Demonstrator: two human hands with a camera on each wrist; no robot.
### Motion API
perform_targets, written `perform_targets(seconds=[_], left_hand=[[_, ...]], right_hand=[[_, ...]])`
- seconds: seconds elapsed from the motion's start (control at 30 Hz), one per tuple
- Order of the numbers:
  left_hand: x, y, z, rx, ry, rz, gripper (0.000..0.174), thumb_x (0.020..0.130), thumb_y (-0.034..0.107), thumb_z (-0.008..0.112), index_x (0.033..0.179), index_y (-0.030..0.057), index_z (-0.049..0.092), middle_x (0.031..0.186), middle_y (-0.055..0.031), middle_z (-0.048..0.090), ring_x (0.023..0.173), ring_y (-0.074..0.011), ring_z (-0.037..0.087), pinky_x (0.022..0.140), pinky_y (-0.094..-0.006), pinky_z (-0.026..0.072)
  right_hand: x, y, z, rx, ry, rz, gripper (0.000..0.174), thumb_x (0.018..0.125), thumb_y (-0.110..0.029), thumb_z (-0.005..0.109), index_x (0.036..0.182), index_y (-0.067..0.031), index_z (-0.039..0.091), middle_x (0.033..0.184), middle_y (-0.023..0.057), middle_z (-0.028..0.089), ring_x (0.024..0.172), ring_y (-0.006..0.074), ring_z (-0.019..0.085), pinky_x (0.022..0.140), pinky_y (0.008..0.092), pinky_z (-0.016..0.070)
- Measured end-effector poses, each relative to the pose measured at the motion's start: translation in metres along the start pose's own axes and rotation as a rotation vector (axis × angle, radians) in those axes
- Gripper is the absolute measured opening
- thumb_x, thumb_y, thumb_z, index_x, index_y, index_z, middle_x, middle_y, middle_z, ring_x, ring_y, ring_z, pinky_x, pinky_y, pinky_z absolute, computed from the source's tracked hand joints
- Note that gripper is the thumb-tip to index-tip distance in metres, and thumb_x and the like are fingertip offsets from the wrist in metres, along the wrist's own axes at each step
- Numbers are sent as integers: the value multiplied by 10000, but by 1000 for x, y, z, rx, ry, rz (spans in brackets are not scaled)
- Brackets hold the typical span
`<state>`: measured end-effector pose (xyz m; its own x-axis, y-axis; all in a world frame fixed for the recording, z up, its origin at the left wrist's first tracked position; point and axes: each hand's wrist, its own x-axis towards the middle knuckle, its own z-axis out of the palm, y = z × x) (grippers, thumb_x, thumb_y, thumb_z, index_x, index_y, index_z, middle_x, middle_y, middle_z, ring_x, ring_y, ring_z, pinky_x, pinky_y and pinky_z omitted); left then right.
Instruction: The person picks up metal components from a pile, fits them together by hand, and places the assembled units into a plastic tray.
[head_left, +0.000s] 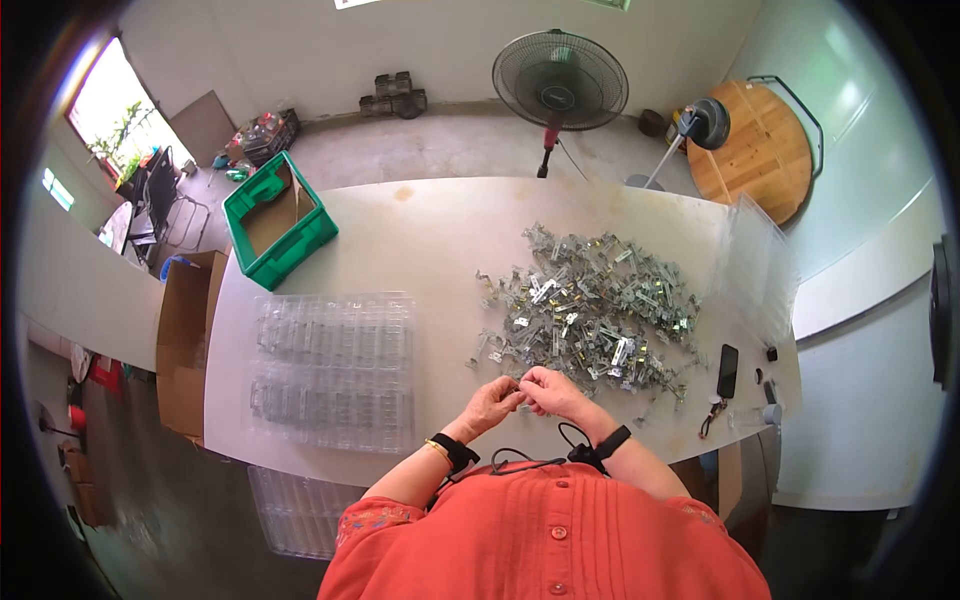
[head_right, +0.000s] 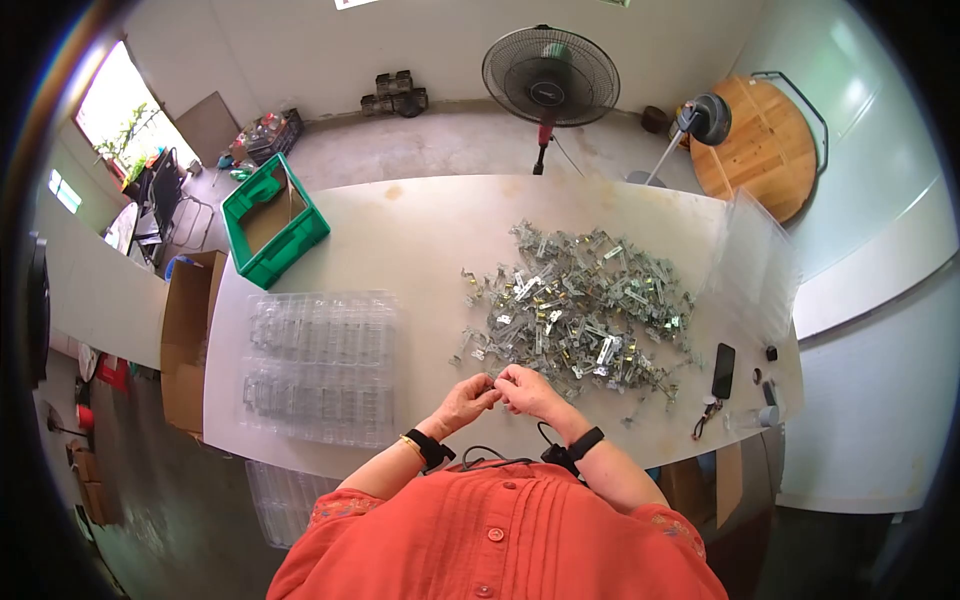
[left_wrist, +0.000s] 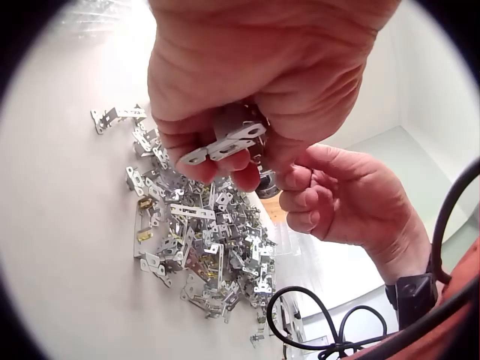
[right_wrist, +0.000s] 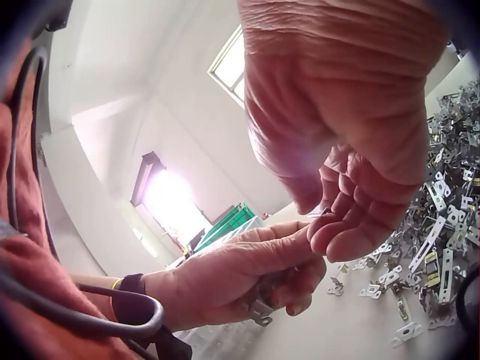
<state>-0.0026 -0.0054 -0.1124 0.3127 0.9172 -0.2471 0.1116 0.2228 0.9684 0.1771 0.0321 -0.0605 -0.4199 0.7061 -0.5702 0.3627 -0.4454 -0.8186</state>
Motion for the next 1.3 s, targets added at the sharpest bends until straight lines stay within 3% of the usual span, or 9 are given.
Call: perform_targets(seconds=[0.1, 0.17, 0.23, 0.3, 0.4, 0.63, 0.83, 1.17, 1.3], left_hand=[[-2, -1, 4, 47, -43, -61, 209, 935, 200, 630, 1006, 8, 587, 813, -24, 612, 728, -92, 574, 657, -252, 484], [-2, 0, 7, 69, -93, -52, 220, 920, 199, 643, 997, 1, 586, 812, -29, 611, 729, -97, 582, 657, -261, 489], [-1, -5, 10, 96, -153, -41, 231, 915, 199, 647, 1024, 3, 594, 797, -23, 607, 720, -103, 580, 656, -264, 491], [1, -16, 14, -132, -158, -22, 206, 925, 197, 634, 1039, 27, 607, 793, -15, 613, 693, -89, 565, 635, -241, 477], [-1, 14, 4, -280, 6, -257, 176, 946, 213, 617, 1032, 60, 607, 782, -14, 612, 647, -74, 536, 597, -214, 448], [12, 16, -6, -596, 56, -177, 225, 954, 265, 619, 1040, 59, 584, 757, -11, 598, 606, -75, 506, 564, -210, 421], [17, 22, 6, -582, 12, -185, 182, 965, 245, 602, 1037, 81, 571, 772, -11, 599, 613, -77, 509, 562, -206, 415], [19, 23, 11, -350, -24, -171, 194, 953, 224, 615, 1064, 67, 584, 816, 9, 620, 694, -58, 542, 615, -209, 428], [17, 31, 12, -327, -8, -147, 189, 943, 212, 630, 1047, 59, 590, 838, 14, 628, 723, -59, 557, 625, -216, 434]], right_hand=[[-4, 0, -2, -101, 42, 20, 185, 913, -227, 596, 969, -51, 606, 755, 8, 605, 627, 90, 541, 552, 251, 460], [-5, 2, -8, -403, 127, -108, 155, 887, -207, 613, 897, -54, 634, 711, -5, 601, 624, 87, 532, 552, 263, 442], [-5, 3, -9, -271, 219, -251, 143, 877, -192, 613, 872, -52, 642, 697, -16, 594, 631, 86, 521, 565, 269, 429], [2, 7, -14, -250, 331, -347, 196, 884, -232, 597, 881, -38, 626, 670, 49, 608, 609, 131, 570, 569, 305, 460], [-11, -12, -22, 38, 269, -159, 159, 928, -212, 583, 937, -56, 615, 690, 9, 612, 579, 78, 546, 544, 247, 456], [-8, 9, -31, -39, 162, -96, 146, 929, -207, 601, 945, -64, 623, 715, -21, 587, 612, 60, 550, 528, 222, 454], [-3, 16, -34, -125, 205, -145, 189, 891, -233, 603, 941, -58, 654, 692, 31, 631, 620, 132, 578, 590, 312, 462], [-2, 11, -38, -236, 216, -201, 203, 879, -250, 604, 900, -53, 651, 695, 76, 636, 628, 170, 592, 603, 338, 463], [4, 12, -37, -307, 188, -201, 182, 900, -168, 547, 1010, -40, 615, 745, 62, 638, 650, 143, 587, 604, 312, 470]])
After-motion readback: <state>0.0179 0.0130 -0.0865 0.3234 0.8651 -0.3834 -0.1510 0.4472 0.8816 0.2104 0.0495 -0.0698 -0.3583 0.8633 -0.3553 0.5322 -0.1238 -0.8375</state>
